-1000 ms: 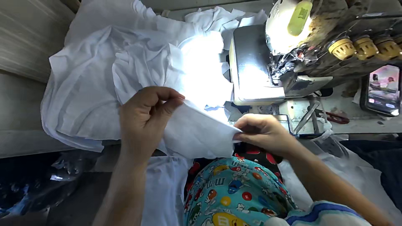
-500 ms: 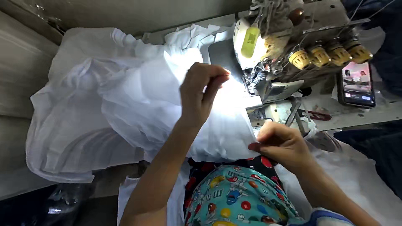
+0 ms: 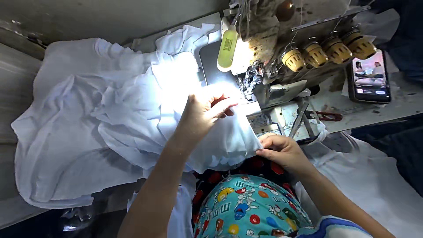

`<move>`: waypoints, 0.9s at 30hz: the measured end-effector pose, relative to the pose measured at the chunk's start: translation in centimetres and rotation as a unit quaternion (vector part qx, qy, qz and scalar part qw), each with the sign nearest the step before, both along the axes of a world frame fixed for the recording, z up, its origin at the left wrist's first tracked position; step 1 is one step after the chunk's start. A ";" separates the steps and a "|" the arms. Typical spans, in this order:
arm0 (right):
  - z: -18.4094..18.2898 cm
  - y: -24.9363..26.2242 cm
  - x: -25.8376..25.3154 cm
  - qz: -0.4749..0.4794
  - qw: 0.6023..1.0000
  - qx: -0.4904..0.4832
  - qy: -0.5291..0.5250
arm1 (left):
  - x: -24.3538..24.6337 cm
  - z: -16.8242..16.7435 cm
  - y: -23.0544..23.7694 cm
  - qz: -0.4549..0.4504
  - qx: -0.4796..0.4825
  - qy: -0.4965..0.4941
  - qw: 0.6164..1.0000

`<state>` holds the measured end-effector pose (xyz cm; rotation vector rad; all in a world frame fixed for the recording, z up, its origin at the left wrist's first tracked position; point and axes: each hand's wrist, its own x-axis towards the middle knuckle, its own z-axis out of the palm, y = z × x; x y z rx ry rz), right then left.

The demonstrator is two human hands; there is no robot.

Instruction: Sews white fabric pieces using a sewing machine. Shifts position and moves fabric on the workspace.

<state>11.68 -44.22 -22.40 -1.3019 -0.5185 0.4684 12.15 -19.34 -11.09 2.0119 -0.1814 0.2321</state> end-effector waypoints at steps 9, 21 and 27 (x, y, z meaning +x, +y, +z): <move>2.0 -1.1 -0.2 0.039 0.999 -0.008 -0.012 | 0.6 -3.7 -2.8 0.072 0.085 -0.185 0.976; 0.2 -1.0 0.2 0.064 0.992 -0.111 -0.002 | 0.3 -5.8 -3.2 0.105 0.230 -0.171 0.952; -0.6 -2.4 -0.5 0.087 0.987 -0.129 -0.027 | -3.8 -5.3 -5.8 0.118 0.407 -0.033 0.905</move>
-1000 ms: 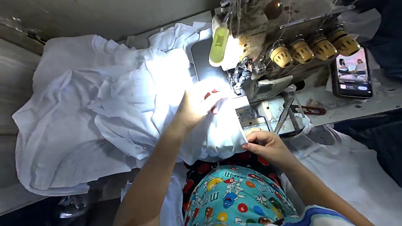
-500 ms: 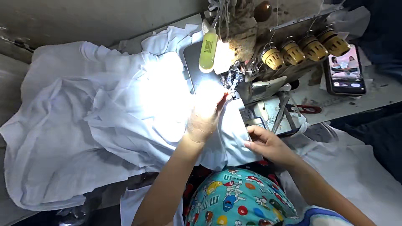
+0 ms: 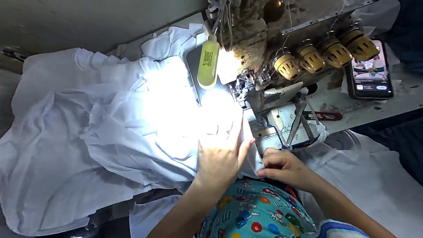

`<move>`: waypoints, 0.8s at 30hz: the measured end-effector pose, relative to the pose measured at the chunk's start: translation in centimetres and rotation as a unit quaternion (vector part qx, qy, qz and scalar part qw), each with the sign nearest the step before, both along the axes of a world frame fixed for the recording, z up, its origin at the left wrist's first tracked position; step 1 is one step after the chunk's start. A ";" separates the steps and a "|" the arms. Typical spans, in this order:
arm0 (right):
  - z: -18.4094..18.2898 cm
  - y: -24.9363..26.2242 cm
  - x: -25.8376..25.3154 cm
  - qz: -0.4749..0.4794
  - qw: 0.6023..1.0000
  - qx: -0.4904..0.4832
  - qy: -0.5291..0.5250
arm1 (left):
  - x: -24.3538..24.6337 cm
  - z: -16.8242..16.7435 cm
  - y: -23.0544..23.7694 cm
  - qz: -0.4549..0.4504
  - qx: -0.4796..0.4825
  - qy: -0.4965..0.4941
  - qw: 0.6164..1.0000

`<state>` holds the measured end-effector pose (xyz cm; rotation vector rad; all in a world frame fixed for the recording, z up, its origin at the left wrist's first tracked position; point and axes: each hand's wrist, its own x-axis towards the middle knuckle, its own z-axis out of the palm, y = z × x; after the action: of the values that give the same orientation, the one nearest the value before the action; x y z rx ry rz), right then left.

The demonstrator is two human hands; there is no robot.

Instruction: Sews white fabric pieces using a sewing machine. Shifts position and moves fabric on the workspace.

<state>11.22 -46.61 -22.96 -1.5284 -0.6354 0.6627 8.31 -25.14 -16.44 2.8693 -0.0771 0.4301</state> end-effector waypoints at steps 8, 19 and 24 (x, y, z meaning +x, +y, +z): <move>3.4 2.3 3.3 -0.068 0.990 0.077 0.092 | 5.8 0.7 1.5 -0.011 -0.023 -0.013 1.000; 3.6 5.1 2.8 -0.106 0.984 0.087 0.110 | 8.7 -9.3 7.7 0.023 0.042 -0.040 0.998; 3.5 4.6 2.0 -0.091 0.984 0.100 0.119 | 0.3 0.0 0.4 -0.015 -0.166 -0.133 0.977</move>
<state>13.18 -42.04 -19.45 -1.2795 -0.3649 0.6110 8.61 -24.78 -16.41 2.4672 -0.0863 0.7433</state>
